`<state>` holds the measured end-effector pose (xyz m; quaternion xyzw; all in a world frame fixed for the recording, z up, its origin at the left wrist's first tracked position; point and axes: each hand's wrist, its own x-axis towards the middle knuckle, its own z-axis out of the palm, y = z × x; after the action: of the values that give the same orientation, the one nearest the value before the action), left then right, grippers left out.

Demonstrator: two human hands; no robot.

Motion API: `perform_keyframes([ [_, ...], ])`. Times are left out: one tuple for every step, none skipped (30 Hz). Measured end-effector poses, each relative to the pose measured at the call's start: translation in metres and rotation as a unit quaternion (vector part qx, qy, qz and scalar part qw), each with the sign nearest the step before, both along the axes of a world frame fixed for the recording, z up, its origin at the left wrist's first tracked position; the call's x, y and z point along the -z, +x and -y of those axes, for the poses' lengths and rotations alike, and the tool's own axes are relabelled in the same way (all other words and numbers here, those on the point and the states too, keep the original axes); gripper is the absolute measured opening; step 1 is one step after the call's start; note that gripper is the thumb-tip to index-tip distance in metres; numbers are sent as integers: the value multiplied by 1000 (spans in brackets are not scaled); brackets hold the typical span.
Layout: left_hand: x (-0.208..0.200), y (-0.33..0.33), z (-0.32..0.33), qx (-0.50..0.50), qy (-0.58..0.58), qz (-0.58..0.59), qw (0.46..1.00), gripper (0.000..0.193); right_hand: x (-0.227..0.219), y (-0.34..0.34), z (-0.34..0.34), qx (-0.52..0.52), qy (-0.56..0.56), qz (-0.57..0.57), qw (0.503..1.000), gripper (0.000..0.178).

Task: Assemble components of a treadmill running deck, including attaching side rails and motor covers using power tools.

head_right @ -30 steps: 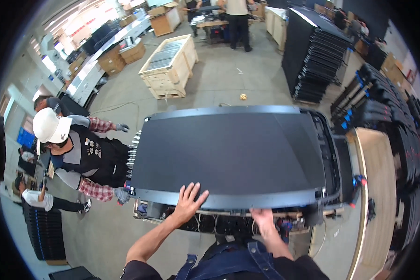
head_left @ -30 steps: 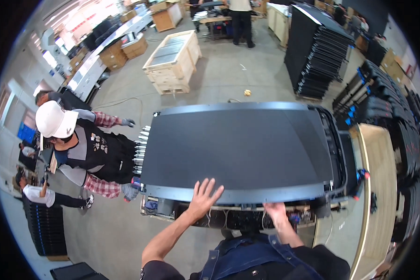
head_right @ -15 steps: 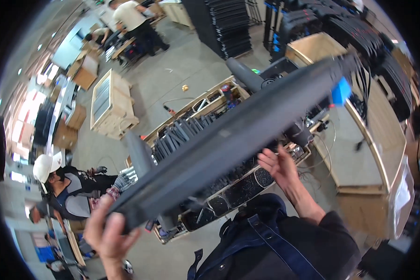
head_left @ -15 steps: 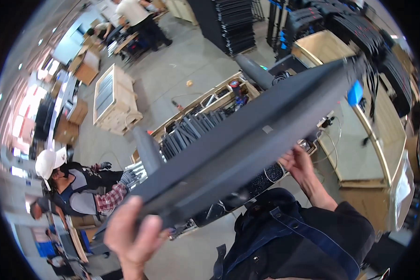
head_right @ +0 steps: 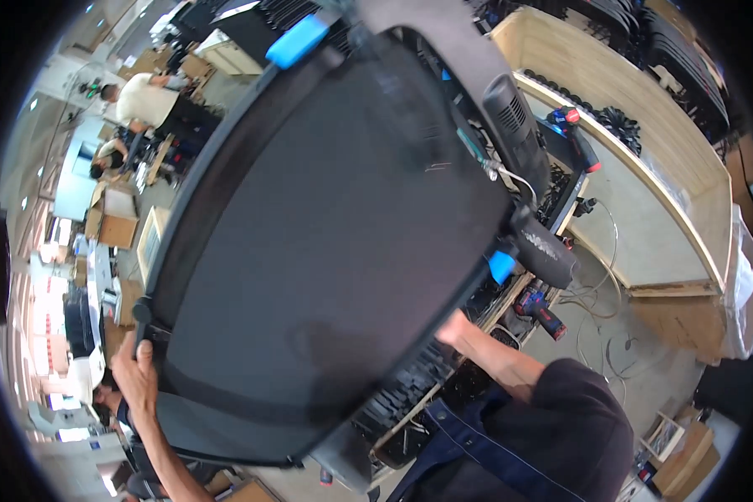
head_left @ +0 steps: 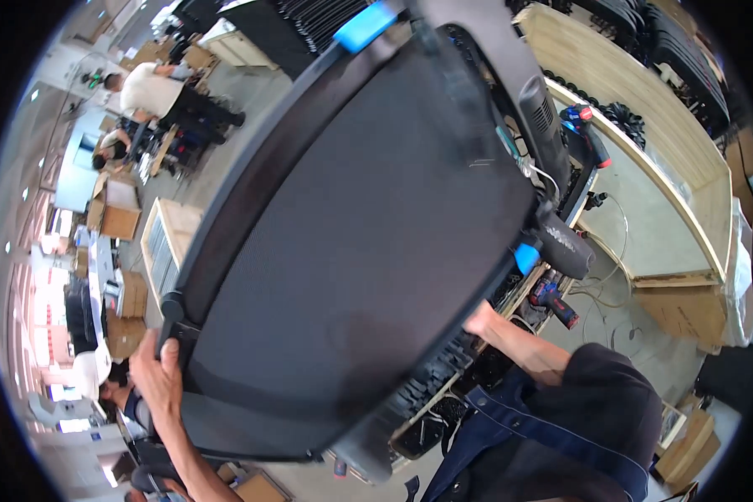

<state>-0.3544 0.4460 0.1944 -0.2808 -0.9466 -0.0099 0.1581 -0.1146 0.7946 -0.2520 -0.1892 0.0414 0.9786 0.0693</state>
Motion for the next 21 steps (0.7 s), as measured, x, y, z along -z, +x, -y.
perform_keyframes([
  [23,-33,-5,-12,-20,36,999,80,2,29,-4,-14,-12,10,1000,43],
  [51,-56,-16,-54,-52,81,994,75,-5,51,-8,-4,-35,81,996,42],
  [96,-83,-14,-34,-24,82,996,66,-2,74,-12,1,7,110,994,40],
  [137,-100,-26,-23,2,137,990,58,2,95,-18,6,-21,146,989,35],
  [177,-110,-35,4,17,170,985,56,6,109,-21,17,-29,204,978,31],
  [224,-125,-35,6,1,184,983,59,12,124,-27,9,-15,230,973,30],
  [262,-135,-48,13,-13,174,985,60,8,125,-37,4,1,255,967,30],
  [295,-140,-56,-19,-20,233,972,62,3,124,-44,6,7,260,966,30],
  [339,-147,-47,-12,-17,219,975,61,-26,110,-50,-10,3,303,953,29],
  [338,-155,-57,12,11,221,975,60,-43,103,-58,-10,-2,347,938,29],
  [326,-153,-64,32,37,223,974,59,-20,116,-65,-6,3,354,935,29],
  [310,-149,-65,20,48,273,961,55,19,145,-59,-27,87,342,935,29],
  [301,-142,-66,70,68,244,965,40,42,153,-62,-47,177,319,930,28],
  [294,-125,-65,83,78,139,984,31,-34,121,-65,-180,287,387,858,30],
  [275,-98,-77,110,83,40,990,24,-11,149,-71,-310,335,403,794,34],
  [257,-70,-82,118,124,70,983,24,-36,153,-72,-461,414,335,710,34],
  [242,-43,-91,121,170,94,974,27,-74,146,-79,-596,482,249,592,34],
  [227,-8,-103,119,252,222,935,28,-107,146,-70,-606,497,213,583,33],
  [210,33,-120,117,330,343,872,29,-129,147,-63,-614,500,207,574,33],
  [188,75,-139,162,358,419,819,29,-148,147,-61,-577,542,103,603,30],
  [168,108,-158,263,321,420,807,27,-161,141,-58,-540,562,-1,626,27],
])
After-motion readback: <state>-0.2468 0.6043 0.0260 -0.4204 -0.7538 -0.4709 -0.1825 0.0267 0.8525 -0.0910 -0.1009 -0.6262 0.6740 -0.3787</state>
